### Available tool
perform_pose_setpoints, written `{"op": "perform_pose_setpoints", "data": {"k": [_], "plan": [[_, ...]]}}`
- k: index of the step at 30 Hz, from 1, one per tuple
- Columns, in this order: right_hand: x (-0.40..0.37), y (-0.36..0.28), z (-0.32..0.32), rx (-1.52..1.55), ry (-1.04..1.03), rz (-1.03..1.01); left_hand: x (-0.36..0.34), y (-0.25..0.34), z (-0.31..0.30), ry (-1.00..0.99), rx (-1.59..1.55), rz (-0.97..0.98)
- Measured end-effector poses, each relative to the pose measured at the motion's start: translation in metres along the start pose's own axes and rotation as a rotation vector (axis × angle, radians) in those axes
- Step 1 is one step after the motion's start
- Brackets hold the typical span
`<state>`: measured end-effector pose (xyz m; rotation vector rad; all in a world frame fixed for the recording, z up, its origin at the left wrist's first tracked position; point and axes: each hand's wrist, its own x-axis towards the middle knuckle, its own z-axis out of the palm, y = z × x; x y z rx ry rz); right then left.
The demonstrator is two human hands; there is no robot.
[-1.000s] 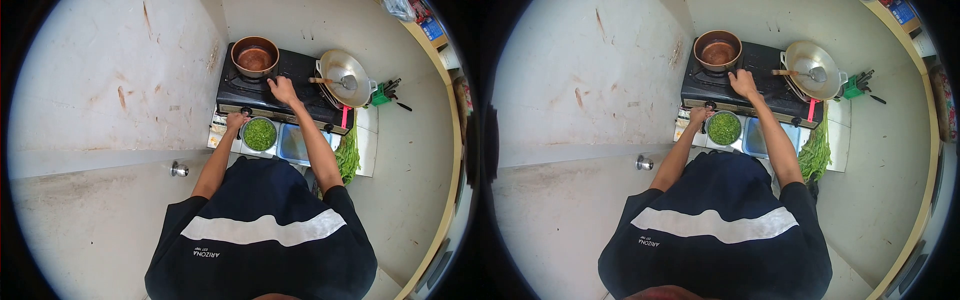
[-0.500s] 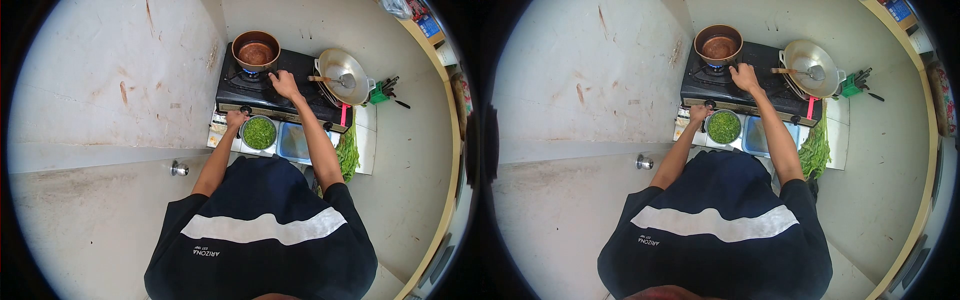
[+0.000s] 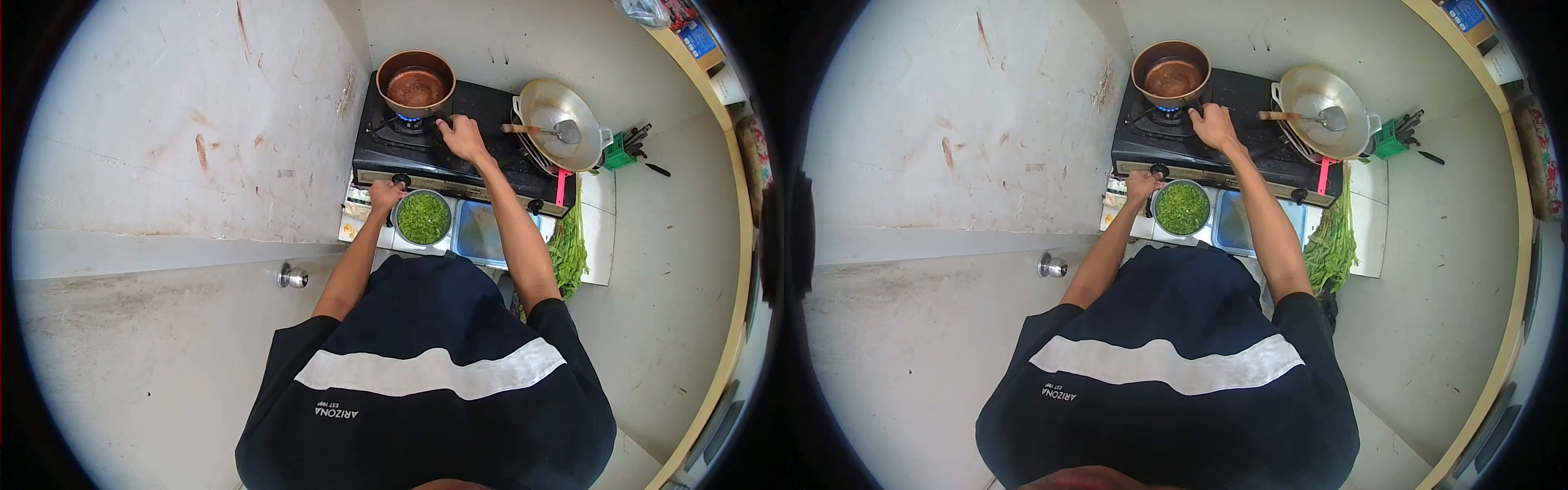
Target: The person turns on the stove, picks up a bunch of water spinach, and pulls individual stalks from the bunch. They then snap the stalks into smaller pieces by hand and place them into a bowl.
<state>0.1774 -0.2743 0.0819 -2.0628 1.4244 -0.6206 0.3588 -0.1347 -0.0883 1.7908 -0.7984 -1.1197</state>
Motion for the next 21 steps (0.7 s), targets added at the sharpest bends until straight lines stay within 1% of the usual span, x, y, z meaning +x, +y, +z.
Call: {"op": "perform_pose_setpoints", "data": {"k": [6, 7, 9, 12, 15, 16, 17, 19, 21], "plan": [[-0.004, -0.004, -0.002, 0.017, 0.000, 0.016, 0.003, -0.005, 0.001, 0.010, 0.013, 0.005], [-0.004, -0.006, -0.003, 0.017, 0.000, 0.016, 0.002, -0.004, 0.001, 0.012, 0.052, 0.020], [-0.004, -0.006, -0.004, 0.024, -0.041, 0.071, 0.002, -0.003, 0.001, 0.012, 0.091, 0.038], [-0.002, 0.000, 0.001, 0.006, 0.014, 0.013, 0.003, -0.004, 0.001, 0.033, 0.158, 0.067], [-0.003, -0.002, 0.001, 0.009, 0.017, 0.013, 0.004, -0.005, 0.002, 0.039, 0.214, 0.084], [-0.004, -0.005, -0.001, 0.009, 0.018, 0.013, 0.006, -0.007, 0.001, 0.039, 0.268, 0.130], [-0.005, -0.008, -0.005, 0.010, -0.017, 0.044, 0.008, -0.010, 0.001, 0.039, 0.322, 0.175], [-0.004, -0.003, -0.002, 0.011, -0.051, 0.076, 0.004, -0.003, 0.000, 0.034, 0.314, 0.159], [-0.004, 0.001, 0.004, 0.020, 0.064, -0.013, 0.004, -0.002, 0.000, 0.028, 0.307, 0.144]]}}
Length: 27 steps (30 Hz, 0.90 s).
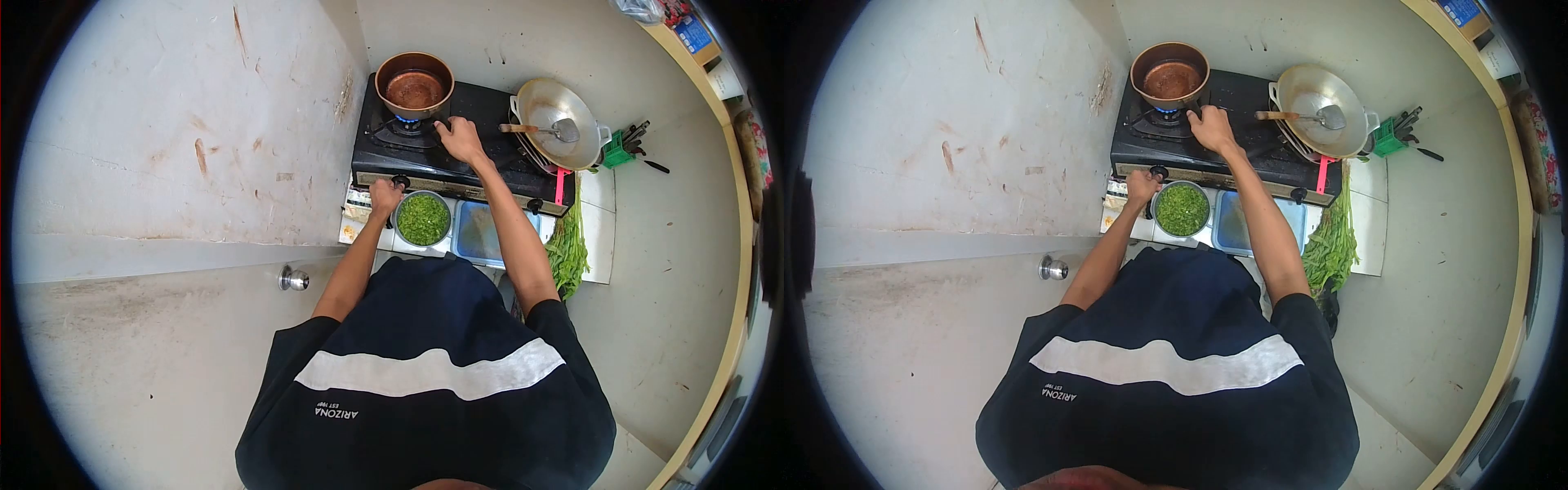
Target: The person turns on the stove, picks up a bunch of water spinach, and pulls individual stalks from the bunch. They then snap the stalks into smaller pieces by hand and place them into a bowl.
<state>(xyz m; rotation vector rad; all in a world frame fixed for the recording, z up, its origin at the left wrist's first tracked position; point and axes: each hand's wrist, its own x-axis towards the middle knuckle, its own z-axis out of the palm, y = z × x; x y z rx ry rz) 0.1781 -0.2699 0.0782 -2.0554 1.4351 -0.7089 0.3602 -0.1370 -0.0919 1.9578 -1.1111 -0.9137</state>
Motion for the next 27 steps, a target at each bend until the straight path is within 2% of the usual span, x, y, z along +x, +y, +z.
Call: {"op": "perform_pose_setpoints", "data": {"k": [9, 12, 14, 20, 27], "plan": [[0.000, -0.001, 0.000, 0.012, -0.062, 0.071, -0.001, 0.001, -0.001, 0.031, 0.054, 0.063], [0.000, 0.002, 0.003, 0.005, -0.017, 0.018, 0.001, -0.002, 0.001, 0.024, 0.101, 0.066], [0.001, 0.001, 0.002, -0.005, -0.033, 0.031, 0.008, -0.015, 0.007, 0.062, 0.177, 0.166], [0.000, -0.003, 0.001, -0.001, -0.022, 0.025, 0.018, -0.028, 0.013, 0.035, 0.190, 0.127], [0.000, 0.000, 0.002, -0.017, -0.046, 0.058, 0.008, -0.012, 0.005, 0.027, 0.208, 0.159]]}}
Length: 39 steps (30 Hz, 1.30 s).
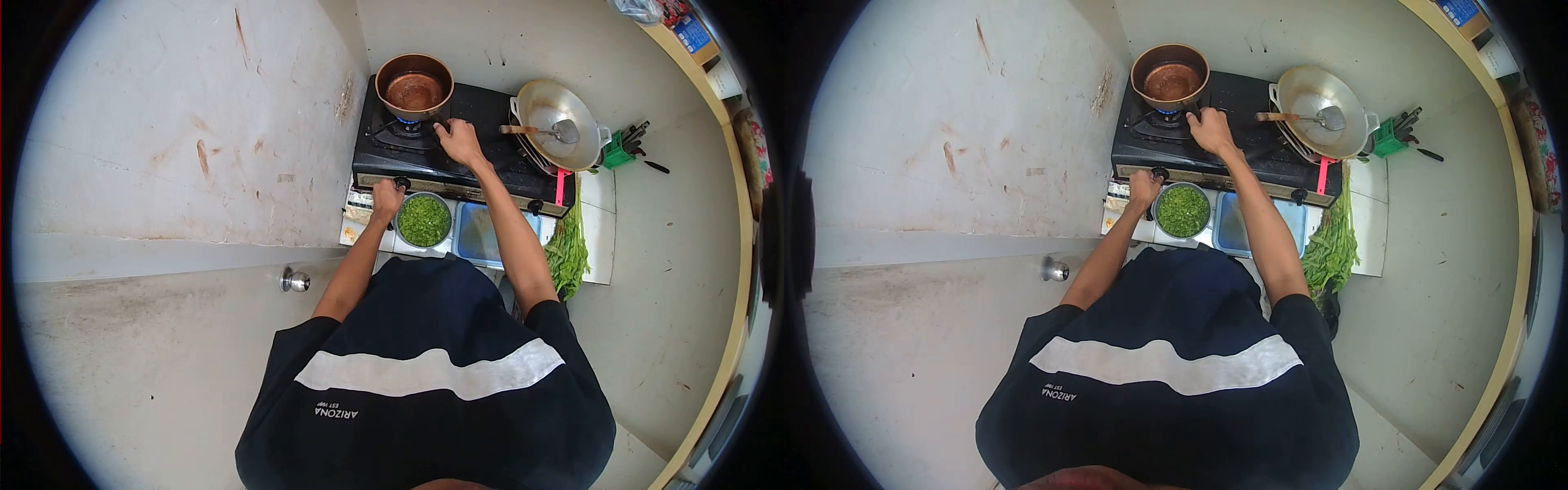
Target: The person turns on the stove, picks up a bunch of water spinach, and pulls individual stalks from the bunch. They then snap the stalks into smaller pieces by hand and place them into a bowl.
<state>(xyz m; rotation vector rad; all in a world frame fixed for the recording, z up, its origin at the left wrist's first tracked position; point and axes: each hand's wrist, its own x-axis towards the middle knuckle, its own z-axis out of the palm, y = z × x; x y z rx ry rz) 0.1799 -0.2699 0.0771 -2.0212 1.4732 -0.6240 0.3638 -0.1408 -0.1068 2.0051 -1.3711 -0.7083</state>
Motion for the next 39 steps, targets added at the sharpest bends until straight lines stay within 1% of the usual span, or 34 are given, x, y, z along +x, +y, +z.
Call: {"op": "perform_pose_setpoints", "data": {"k": [2, 4, 6, 8, 10, 11, 12, 14, 16, 18, 20, 24, 29, 32, 35, 39], "plan": [[0.001, 0.002, 0.002, -0.007, 0.012, -0.022, -0.003, 0.007, -0.006, 0.018, 0.092, 0.064], [0.000, 0.001, 0.001, -0.015, 0.024, -0.043, -0.003, 0.006, -0.006, 0.016, 0.075, 0.064], [-0.002, -0.002, 0.000, -0.012, 0.000, -0.017, 0.000, 0.003, -0.003, 0.014, 0.059, 0.065], [-0.002, -0.001, 0.001, -0.009, 0.002, -0.015, 0.006, -0.010, 0.006, -0.020, 0.014, 0.002], [-0.003, -0.004, -0.001, -0.006, 0.005, -0.013, 0.007, -0.015, 0.009, -0.007, -0.008, 0.009], [-0.003, -0.005, -0.003, -0.012, -0.027, 0.004, 0.007, -0.017, 0.011, 0.007, -0.030, 0.015], [-0.003, -0.007, -0.005, -0.018, -0.059, 0.021, 0.004, -0.011, 0.006, 0.006, -0.029, 0.016], [-0.003, -0.006, -0.004, -0.016, -0.061, 0.026, -0.005, 0.011, -0.009, -0.004, -0.133, -0.051], [-0.004, -0.005, -0.002, -0.014, -0.065, 0.030, -0.007, 0.013, -0.011, -0.005, -0.136, -0.057], [-0.006, -0.002, 0.002, 0.015, -0.027, 0.017, -0.006, 0.014, -0.012, -0.007, -0.140, -0.060], [-0.006, 0.002, 0.007, 0.003, -0.022, 0.011, -0.005, 0.014, -0.011, -0.027, -0.161, -0.138], [-0.008, 0.002, 0.009, -0.001, -0.042, 0.031, -0.003, 0.007, -0.007, -0.015, -0.166, -0.099], [-0.011, 0.008, 0.015, 0.009, -0.055, 0.026, -0.004, 0.010, -0.009, -0.022, -0.201, -0.126], [-0.012, 0.009, 0.018, 0.021, -0.048, 0.038, -0.007, 0.015, -0.013, -0.019, -0.165, -0.114], [-0.013, 0.008, 0.019, 0.017, -0.050, 0.048, -0.005, 0.006, -0.006, -0.020, -0.227, -0.125], [-0.014, 0.008, 0.019, 0.013, -0.058, 0.046, -0.005, 0.003, -0.003, -0.028, -0.206, -0.132]]}}
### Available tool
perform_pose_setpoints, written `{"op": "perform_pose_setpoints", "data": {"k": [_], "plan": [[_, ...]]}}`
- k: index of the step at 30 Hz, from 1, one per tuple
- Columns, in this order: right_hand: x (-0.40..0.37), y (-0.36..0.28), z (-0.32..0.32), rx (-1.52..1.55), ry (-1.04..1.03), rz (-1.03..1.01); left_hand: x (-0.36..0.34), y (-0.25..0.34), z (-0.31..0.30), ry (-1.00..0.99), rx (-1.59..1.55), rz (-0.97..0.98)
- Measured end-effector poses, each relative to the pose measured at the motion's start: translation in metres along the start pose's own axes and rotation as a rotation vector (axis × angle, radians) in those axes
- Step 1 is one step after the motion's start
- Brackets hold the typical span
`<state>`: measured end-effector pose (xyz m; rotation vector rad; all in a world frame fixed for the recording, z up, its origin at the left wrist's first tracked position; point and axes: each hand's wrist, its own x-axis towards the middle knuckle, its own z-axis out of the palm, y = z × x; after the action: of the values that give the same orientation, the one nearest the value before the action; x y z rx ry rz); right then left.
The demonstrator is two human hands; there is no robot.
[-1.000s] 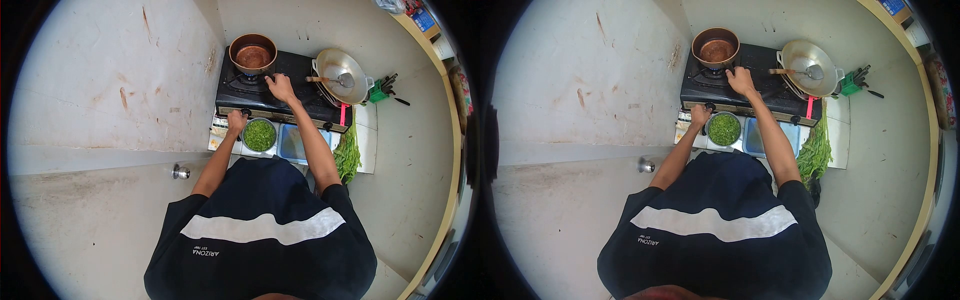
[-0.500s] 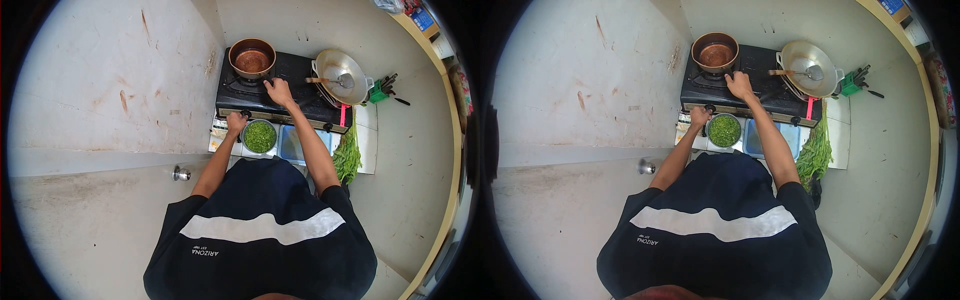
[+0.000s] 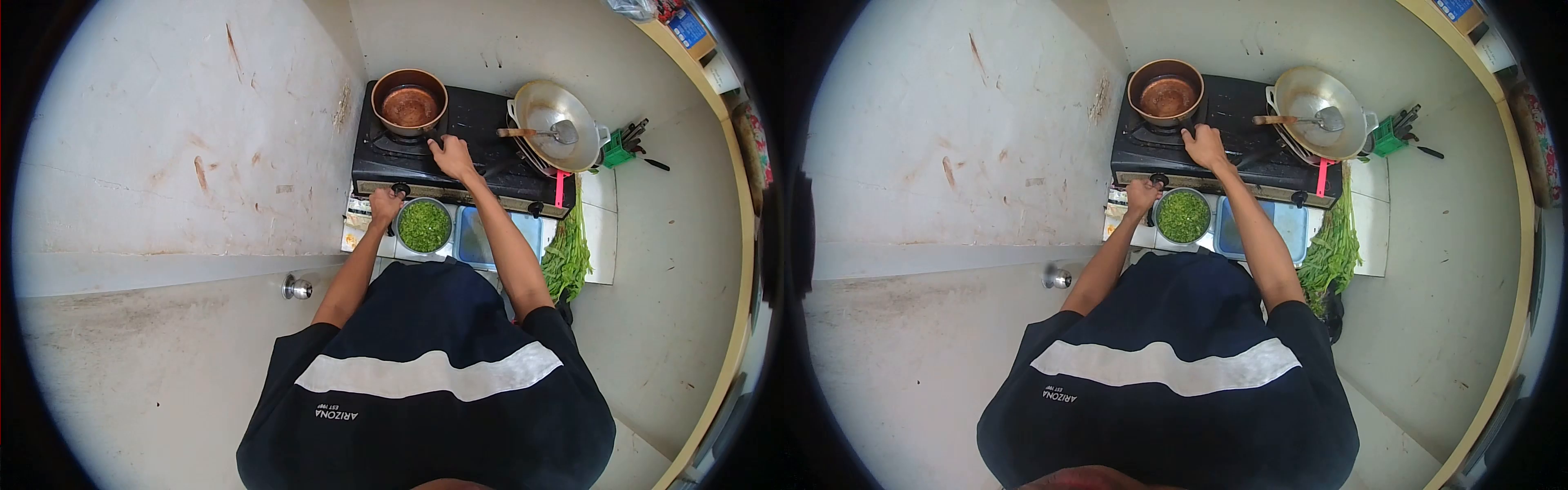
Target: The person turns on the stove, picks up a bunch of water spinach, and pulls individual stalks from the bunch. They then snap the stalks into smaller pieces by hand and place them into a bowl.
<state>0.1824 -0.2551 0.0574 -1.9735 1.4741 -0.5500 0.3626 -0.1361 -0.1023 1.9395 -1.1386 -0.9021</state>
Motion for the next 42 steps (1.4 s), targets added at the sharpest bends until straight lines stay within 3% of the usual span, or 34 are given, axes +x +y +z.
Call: {"op": "perform_pose_setpoints", "data": {"k": [5, 19, 23, 28, 30, 34, 42], "plan": [[0.002, 0.002, 0.001, 0.003, -0.006, 0.004, -0.003, -0.004, -0.001, -0.022, -0.145, 0.012], [0.005, 0.013, 0.011, -0.018, 0.080, -0.026, -0.019, -0.001, -0.021, -0.145, -0.134, 0.077], [0.000, 0.014, 0.010, 0.068, -0.031, 0.065, -0.020, -0.007, -0.020, -0.160, -0.089, 0.105], [-0.041, -0.006, -0.003, 0.270, -0.044, 0.223, -0.032, -0.015, -0.021, -0.156, -0.151, 0.144], [-0.056, 0.003, 0.003, 0.147, 0.129, 0.061, -0.040, -0.014, -0.025, -0.165, -0.171, 0.179], [-0.102, 0.000, 0.003, 0.165, 0.267, 0.003, -0.056, -0.015, -0.019, -0.228, -0.291, 0.140], [-0.223, 0.032, 0.020, 0.338, 0.252, 0.175, -0.110, 0.019, -0.008, -0.464, -0.390, 0.181]]}}
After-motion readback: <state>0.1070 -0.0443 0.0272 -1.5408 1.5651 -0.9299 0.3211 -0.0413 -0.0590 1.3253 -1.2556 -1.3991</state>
